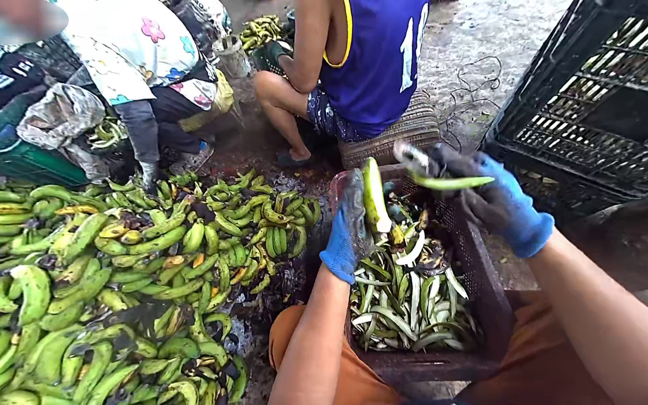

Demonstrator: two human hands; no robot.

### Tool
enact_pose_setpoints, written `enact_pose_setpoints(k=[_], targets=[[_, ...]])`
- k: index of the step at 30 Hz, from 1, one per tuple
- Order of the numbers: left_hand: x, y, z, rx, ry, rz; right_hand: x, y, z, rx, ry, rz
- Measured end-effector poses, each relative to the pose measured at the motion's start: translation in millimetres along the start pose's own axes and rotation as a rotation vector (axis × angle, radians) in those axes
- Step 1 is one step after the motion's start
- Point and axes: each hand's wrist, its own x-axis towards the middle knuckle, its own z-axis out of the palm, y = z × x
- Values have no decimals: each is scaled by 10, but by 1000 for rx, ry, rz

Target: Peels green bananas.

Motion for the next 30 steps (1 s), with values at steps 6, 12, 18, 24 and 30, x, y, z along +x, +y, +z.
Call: enact_pose_setpoints(k=[6, 12, 18, 24, 30], targets=[[214, 43, 5, 22, 294, 46, -203, -216, 286, 54, -192, -201], [217, 45, 14, 197, 373, 183, -120, -282, 295, -46, -118, -263], [-79, 209, 15, 123, -210, -129, 137, -70, 64, -139, -27, -81], [60, -41, 16, 146, 134, 138, -96, -205, 292, -79, -48, -242], [-57, 64, 45, 121, -72, 95, 137, -46, 172, -27, -100, -143]])
